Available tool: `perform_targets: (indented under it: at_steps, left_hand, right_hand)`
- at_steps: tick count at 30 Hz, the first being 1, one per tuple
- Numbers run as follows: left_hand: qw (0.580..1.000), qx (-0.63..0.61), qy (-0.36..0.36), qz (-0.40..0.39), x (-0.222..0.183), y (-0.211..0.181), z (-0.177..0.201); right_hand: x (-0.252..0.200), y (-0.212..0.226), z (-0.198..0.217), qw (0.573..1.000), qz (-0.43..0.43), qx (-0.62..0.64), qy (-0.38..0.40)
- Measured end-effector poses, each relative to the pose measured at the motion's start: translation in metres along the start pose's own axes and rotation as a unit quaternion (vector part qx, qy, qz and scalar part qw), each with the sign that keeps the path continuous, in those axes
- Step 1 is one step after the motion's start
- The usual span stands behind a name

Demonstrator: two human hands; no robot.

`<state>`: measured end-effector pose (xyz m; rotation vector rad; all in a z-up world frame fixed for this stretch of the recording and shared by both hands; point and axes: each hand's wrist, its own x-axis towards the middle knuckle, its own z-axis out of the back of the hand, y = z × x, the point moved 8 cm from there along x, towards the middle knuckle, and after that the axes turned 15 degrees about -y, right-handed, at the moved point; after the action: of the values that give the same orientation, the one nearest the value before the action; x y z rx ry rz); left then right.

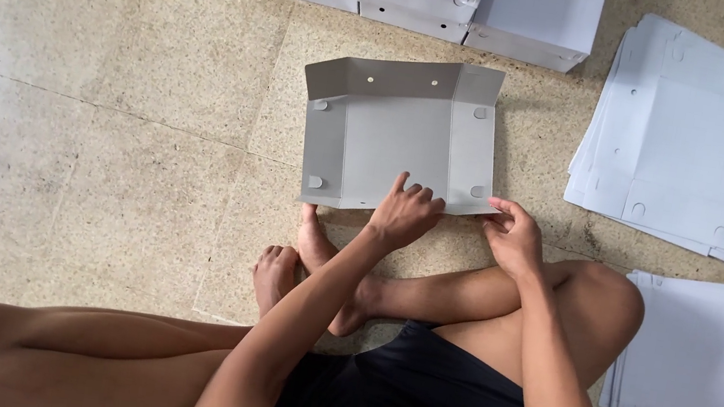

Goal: Manually folding and assembling white cardboard boxes from flat templates while sitting on the floor.

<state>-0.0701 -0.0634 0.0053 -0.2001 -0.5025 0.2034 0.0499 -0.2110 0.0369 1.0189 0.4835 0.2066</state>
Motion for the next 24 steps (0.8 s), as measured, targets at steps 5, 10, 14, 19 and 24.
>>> perform_targets:
  at_steps: [5, 10, 14, 19, 24]
  left_hand:
    - [0.993, 0.016, -0.076, -0.093, -0.004, -0.020, 0.018]
    - [0.978, -0.059, -0.145, -0.140, -0.002, -0.012, 0.064]
    - [0.963, -0.076, -0.187, -0.181, 0.004, -0.013, 0.093]
    - [0.961, -0.059, -0.207, -0.176, -0.003, -0.028, 0.082]
    - [0.965, -0.023, -0.217, -0.148, -0.011, -0.037, 0.046]
  right_hand:
    - [0.009, -0.023, 0.010, 0.995, -0.031, -0.077, -0.062]
    - [0.023, -0.037, 0.002, 0.998, -0.014, -0.066, -0.022]
    - [0.019, -0.030, -0.016, 0.986, -0.136, 0.097, -0.003]
    - [0.038, -0.039, -0.009, 0.996, -0.030, -0.046, -0.071]
    - [0.041, -0.047, -0.011, 0.992, -0.050, -0.093, -0.065]
